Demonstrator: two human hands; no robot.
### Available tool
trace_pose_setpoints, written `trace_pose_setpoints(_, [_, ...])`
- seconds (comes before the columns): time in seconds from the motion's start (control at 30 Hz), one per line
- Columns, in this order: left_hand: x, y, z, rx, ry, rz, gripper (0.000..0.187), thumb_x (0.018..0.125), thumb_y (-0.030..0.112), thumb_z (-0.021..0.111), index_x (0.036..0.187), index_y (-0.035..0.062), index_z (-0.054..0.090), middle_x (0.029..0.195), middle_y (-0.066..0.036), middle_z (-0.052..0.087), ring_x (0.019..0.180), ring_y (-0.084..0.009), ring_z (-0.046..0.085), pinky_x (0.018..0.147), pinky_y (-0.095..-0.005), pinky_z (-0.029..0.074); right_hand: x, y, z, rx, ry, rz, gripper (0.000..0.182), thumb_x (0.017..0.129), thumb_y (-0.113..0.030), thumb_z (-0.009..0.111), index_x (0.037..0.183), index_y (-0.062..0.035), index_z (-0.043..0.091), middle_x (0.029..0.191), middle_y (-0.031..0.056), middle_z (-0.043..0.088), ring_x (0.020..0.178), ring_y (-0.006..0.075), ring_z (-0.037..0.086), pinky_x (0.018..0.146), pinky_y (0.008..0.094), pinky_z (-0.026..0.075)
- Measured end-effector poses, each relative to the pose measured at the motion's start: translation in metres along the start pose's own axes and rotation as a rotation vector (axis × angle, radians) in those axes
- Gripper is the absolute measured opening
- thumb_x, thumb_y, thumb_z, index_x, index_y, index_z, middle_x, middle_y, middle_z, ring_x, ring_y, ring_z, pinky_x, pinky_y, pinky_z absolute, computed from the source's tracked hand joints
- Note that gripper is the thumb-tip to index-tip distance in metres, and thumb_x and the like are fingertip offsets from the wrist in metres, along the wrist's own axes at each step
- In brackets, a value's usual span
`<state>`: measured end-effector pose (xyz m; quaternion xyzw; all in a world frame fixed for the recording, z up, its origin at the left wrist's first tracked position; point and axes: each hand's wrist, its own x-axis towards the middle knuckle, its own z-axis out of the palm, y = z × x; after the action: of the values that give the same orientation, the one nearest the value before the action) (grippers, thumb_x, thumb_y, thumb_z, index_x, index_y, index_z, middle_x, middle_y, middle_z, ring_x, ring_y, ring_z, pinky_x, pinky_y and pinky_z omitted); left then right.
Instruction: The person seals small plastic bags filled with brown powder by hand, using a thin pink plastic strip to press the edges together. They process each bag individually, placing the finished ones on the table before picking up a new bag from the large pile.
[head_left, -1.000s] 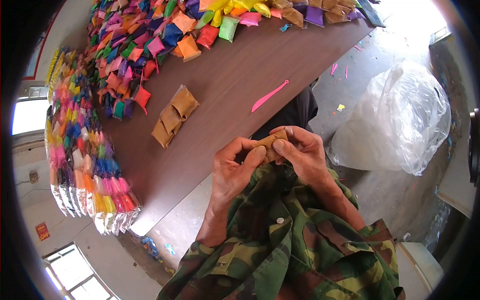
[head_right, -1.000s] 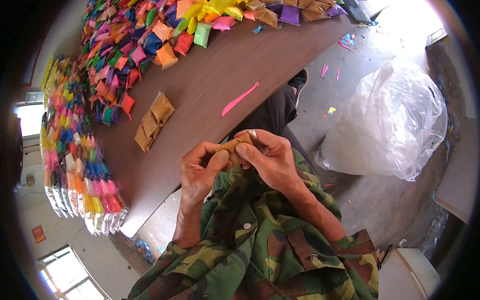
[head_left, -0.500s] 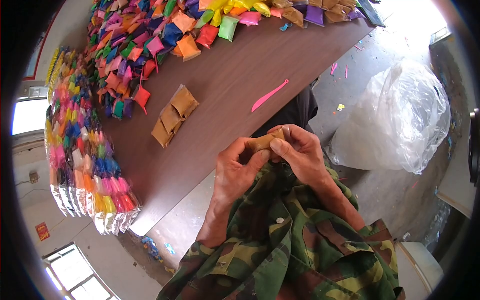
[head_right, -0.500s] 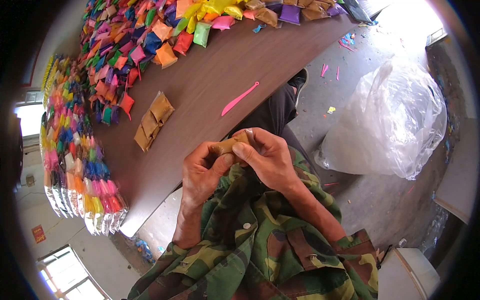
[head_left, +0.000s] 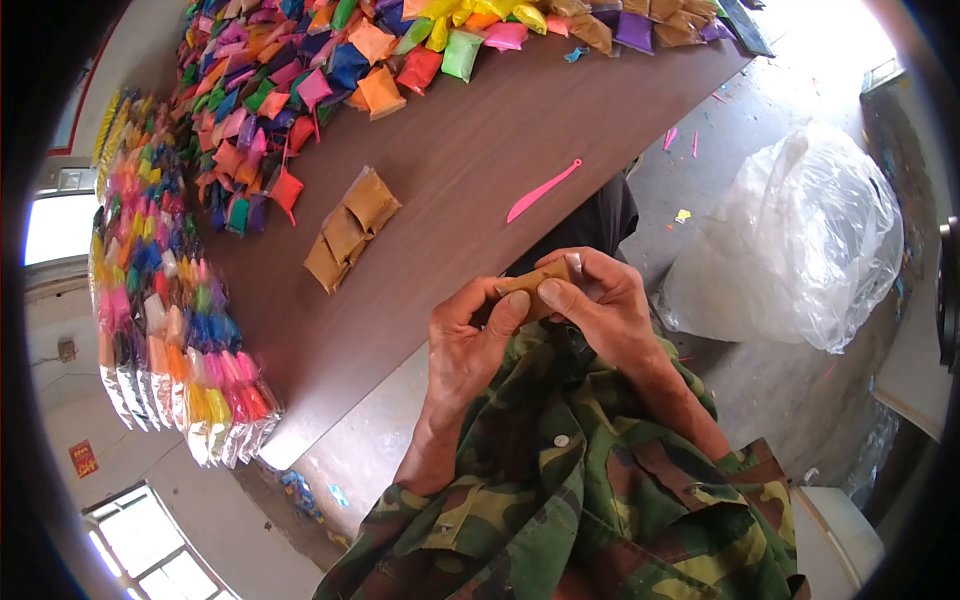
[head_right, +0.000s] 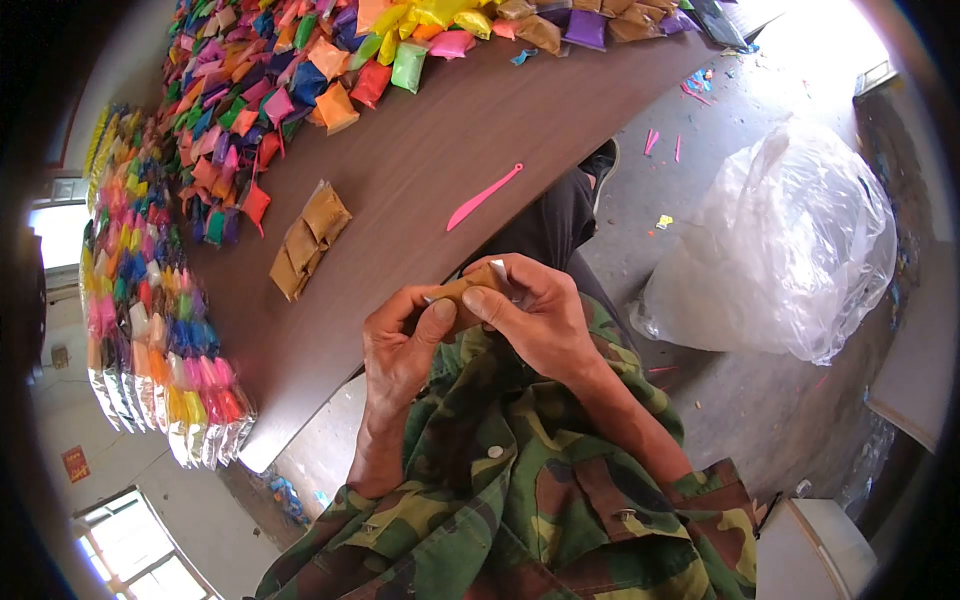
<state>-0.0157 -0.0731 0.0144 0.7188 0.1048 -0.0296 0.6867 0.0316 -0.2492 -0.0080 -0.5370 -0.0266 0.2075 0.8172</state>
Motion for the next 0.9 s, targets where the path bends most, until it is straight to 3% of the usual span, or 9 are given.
trace_pose_setpoints(0.2, [-0.003,-0.002,-0.005,0.102,-0.036,0.046,0.024,0.098,0.020,0.075,0.109,-0.0017,0.072,0.092,-0.001,0.071,0.082,-0.0060,0.059,0.073,-0.0219,0.049,-0.003,0.003,-0.002,-0.022,-0.009,-0.021,0.016,0.098,-0.009,0.072,0.109,0.0015,0.070,0.089,-0.0021,0.066,0.079,0.0036,0.058,0.069,0.0209,0.048])
trace_pose_setpoints(0.4, [0.001,-0.001,-0.006,-0.053,0.044,-0.042,0.021,0.096,0.018,0.078,0.105,0.0000,0.073,0.087,0.001,0.070,0.078,-0.0044,0.058,0.069,-0.0210,0.047,-0.001,-0.002,-0.002,-0.074,-0.069,-0.010,0.015,0.098,-0.008,0.071,0.109,0.0014,0.070,0.090,-0.0020,0.067,0.081,0.0029,0.059,0.072,0.0210,0.049])
trace_pose_setpoints(0.6, [-0.001,0.000,-0.013,0.167,0.032,0.101,0.020,0.096,0.017,0.077,0.103,-0.0005,0.073,0.085,-0.001,0.069,0.078,-0.0052,0.058,0.069,-0.0221,0.047,0.000,0.004,-0.002,-0.080,-0.079,-0.013,0.012,0.098,-0.006,0.069,0.107,0.0019,0.070,0.090,-0.0009,0.068,0.083,0.0038,0.060,0.075,0.0217,0.050])
trace_pose_setpoints(0.9, [0.002,0.012,-0.004,0.161,-0.010,0.103,0.014,0.096,0.012,0.075,0.099,-0.0012,0.072,0.084,-0.003,0.071,0.076,-0.0083,0.061,0.070,-0.0255,0.050,0.001,0.007,-0.002,-0.057,-0.103,-0.019,0.015,0.100,-0.011,0.069,0.107,0.0024,0.071,0.089,0.0000,0.068,0.082,0.0046,0.060,0.073,0.0223,0.050])
